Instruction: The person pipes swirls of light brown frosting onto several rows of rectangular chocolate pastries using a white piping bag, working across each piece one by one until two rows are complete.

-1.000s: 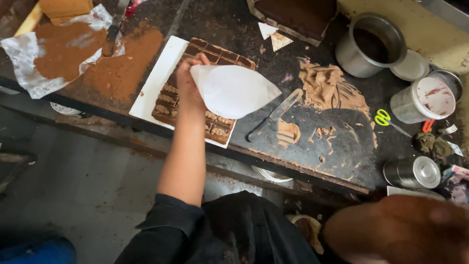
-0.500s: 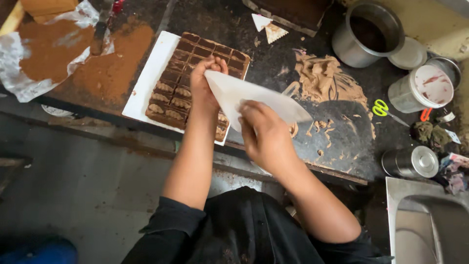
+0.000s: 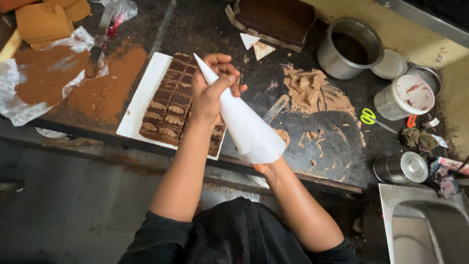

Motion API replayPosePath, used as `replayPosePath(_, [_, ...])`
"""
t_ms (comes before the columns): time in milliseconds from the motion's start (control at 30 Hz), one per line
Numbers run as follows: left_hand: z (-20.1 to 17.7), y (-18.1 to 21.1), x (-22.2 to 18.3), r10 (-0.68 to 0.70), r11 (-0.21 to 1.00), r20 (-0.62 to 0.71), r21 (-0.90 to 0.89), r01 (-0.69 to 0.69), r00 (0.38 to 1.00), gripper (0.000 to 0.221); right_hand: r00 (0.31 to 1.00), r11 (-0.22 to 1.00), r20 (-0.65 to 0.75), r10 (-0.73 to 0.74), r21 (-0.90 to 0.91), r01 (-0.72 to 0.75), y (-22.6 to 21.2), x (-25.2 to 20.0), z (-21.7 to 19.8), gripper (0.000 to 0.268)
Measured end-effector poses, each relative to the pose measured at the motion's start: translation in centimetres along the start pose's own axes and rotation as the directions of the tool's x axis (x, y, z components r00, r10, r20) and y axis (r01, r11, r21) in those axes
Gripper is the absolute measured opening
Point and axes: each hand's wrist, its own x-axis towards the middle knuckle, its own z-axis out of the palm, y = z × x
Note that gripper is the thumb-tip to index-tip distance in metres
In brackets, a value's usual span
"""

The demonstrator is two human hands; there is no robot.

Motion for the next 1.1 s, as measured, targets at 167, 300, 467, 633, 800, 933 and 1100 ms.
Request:
replayPosePath(167, [-1.5,0.4,0.8,0.036,0.999,-0.139,0.046,-0.030,0.990,0.034,0.939,0.898,-0.024,0.343,0.302,-0.320,2.2,-1.7,0.6,0.024])
replayPosePath(300, [-7.9,1.1,3.2,-0.075,0.972,-0.574,-0.223,-0.067,0.815,0.028,0.990,0.980,-0.064,0.126,0.162,-0.115,1.8,-1.2,-1.0,0.017])
replayPosePath(467, [-18.3,-1.8,3.6,-0.186,0.889,-0.749,-0.404,-0.216,0.637,0.022,0.974,0.972,-0.043,0.224,-0.059,-0.227,-3.5,-1.0,-5.5,0.021])
replayPosePath(633, [-20.6,-4.1,3.0,-0.194,0.871,-0.565,-0.475,-0.123,0.802,0.010,0.831,0.883,-0.356,-0.427,0.030,0.467,-8.6,-5.6,-11.9,0.044])
replayPosePath(800, [-17.8,-5.0,4.8,-0.119,0.857,-0.362,-0.508,-0.089,0.925,0.009,0.782,0.796,-0.249,-0.572,-0.397,0.456,-12.4,-3.5,-9.9,0.041])
replayPosePath(933, [-15.8,-6.7,5.6,-0.245,0.828,-0.219,-0.554,0.087,0.945,0.016,0.766,0.637,-0.212,-0.607,-0.706,0.309,-13.0,3.1,-2.3,0.040])
replayPosePath(1100, [-15.9,-5.8,2.3,-0.237,0.874,0.006,-0.435,0.216,0.971,0.015,0.798,0.779,-0.242,-0.552,-0.490,0.391,-12.9,-0.7,-3.2,0.025])
